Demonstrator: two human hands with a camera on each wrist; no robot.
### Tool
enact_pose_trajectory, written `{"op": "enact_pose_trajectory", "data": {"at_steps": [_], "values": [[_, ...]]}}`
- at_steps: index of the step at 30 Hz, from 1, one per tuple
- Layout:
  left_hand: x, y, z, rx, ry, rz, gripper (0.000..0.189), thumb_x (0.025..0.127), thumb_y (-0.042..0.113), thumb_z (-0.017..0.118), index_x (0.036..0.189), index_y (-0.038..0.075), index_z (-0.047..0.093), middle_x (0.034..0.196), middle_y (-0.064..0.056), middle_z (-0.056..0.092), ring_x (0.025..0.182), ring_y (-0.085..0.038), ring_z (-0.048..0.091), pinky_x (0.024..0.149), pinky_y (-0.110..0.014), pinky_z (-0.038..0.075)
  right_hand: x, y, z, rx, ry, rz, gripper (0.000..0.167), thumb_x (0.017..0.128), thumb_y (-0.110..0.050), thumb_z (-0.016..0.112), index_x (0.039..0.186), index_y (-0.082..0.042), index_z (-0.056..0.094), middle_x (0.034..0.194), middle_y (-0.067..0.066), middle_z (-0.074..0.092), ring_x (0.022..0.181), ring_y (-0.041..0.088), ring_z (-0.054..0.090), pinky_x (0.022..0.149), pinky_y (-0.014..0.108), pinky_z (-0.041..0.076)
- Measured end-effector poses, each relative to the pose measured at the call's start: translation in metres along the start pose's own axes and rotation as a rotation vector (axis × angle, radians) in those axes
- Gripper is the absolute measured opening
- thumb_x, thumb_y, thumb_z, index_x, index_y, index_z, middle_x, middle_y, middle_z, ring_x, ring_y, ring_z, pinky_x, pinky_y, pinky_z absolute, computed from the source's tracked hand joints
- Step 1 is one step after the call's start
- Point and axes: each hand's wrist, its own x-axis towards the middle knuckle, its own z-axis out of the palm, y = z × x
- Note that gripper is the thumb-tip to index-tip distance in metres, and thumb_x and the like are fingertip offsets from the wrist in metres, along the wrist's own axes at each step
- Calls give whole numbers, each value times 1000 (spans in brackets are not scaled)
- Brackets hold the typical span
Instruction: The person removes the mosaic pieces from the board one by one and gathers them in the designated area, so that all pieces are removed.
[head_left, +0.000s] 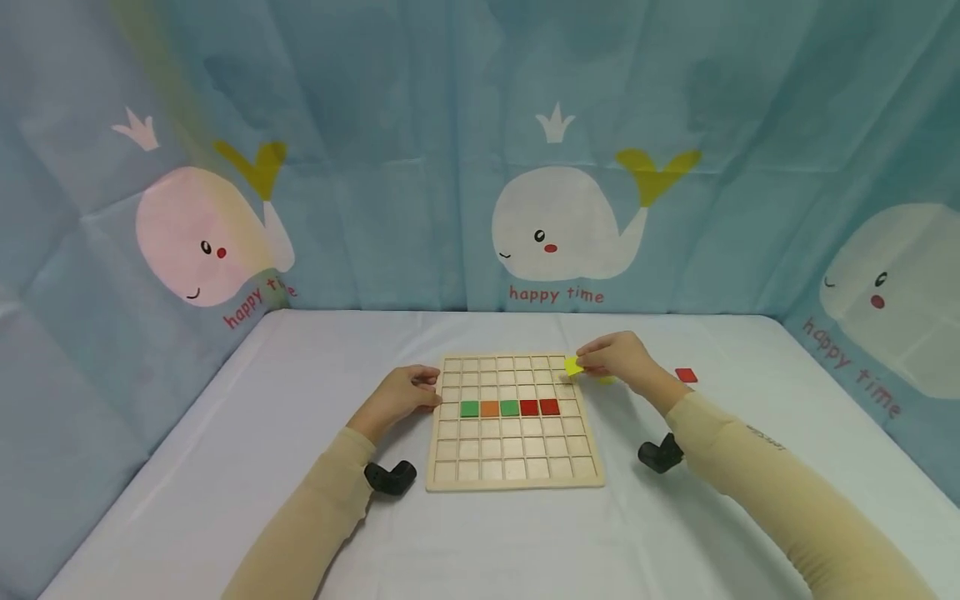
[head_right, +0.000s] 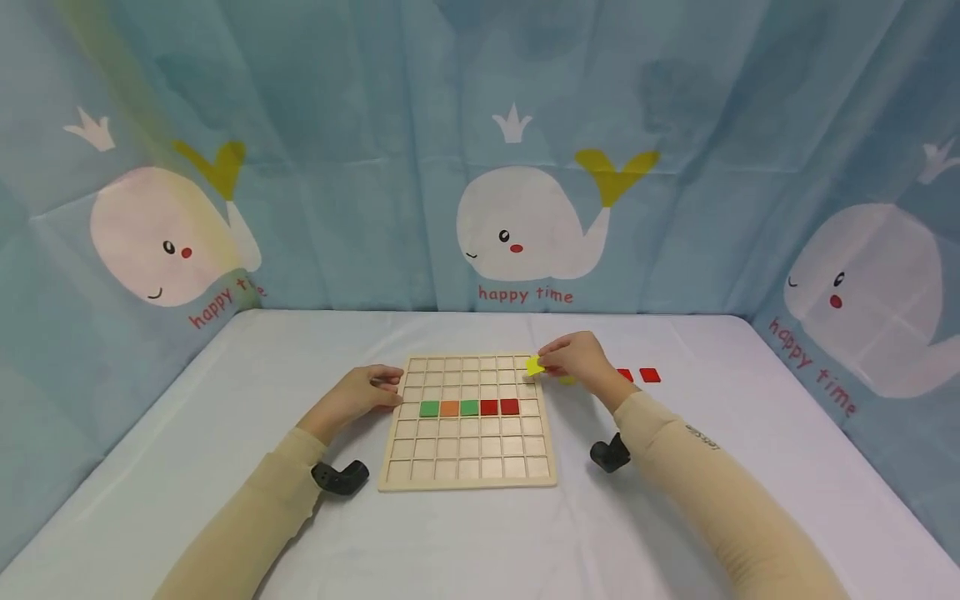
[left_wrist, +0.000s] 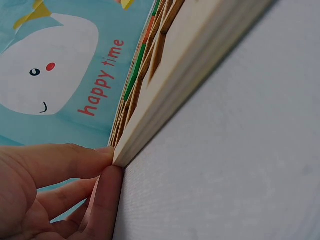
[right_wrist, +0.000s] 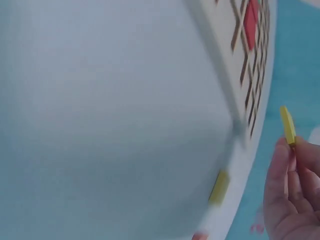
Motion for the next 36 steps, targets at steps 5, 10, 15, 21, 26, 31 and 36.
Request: {"op": "enact_pose_trajectory", "data": {"at_steps": [5,10,15,21,26,31,36], "values": [[1,2,-2,-8,-3,2,57,84,-3,69,139,-3,53,132,-20,55,109,-24,58,82,-25,59,-1,11,-29,-43,22,20,38,93,-27,69,123,-3,68,86,-5,76,83,8,73,83,37,53],[3,2,-2,4,0,-3,57,85,-2,69,139,-1,53,133,-20,55,112,-25,58,83,-25,59,-4,23,-50,-54,48,38,45,94,-29,68,129,-1,64,89,-7,76,80,4,71,80,31,52],[1,3,0,9,-9,2,57,84,-2,69,139,-2,53,132,-20,55,108,-24,58,82,-26,59,-8,38,-65,-63,57,54,51,95,-30,66,133,3,60,112,5,72,82,1,66,87,26,58],[0,4,-1,33,-17,25,57,85,-1,68,140,-3,52,132,-20,56,107,-24,59,81,-26,59,-9,57,-88,-42,44,62,60,98,-36,63,141,3,51,139,20,58,86,-3,63,87,19,57],[1,5,-2,38,-16,30,57,85,-1,68,140,-3,52,134,-21,55,112,-26,59,82,-26,58,-11,72,-106,30,48,81,66,100,-36,60,147,6,42,151,25,43,87,-6,61,87,16,56],[0,5,0,18,-29,26,58,85,-2,68,140,-3,51,134,-21,55,110,-25,58,81,-25,59,-12,85,-118,70,85,150,70,100,-38,58,151,5,35,154,25,35,96,4,56,87,16,56],[0,4,2,4,-36,20,59,84,-4,68,140,-4,51,132,-21,55,107,-23,58,81,-25,58,-11,99,-129,94,144,206,73,99,-40,58,152,3,33,157,25,32,92,2,56,81,14,56]]}}
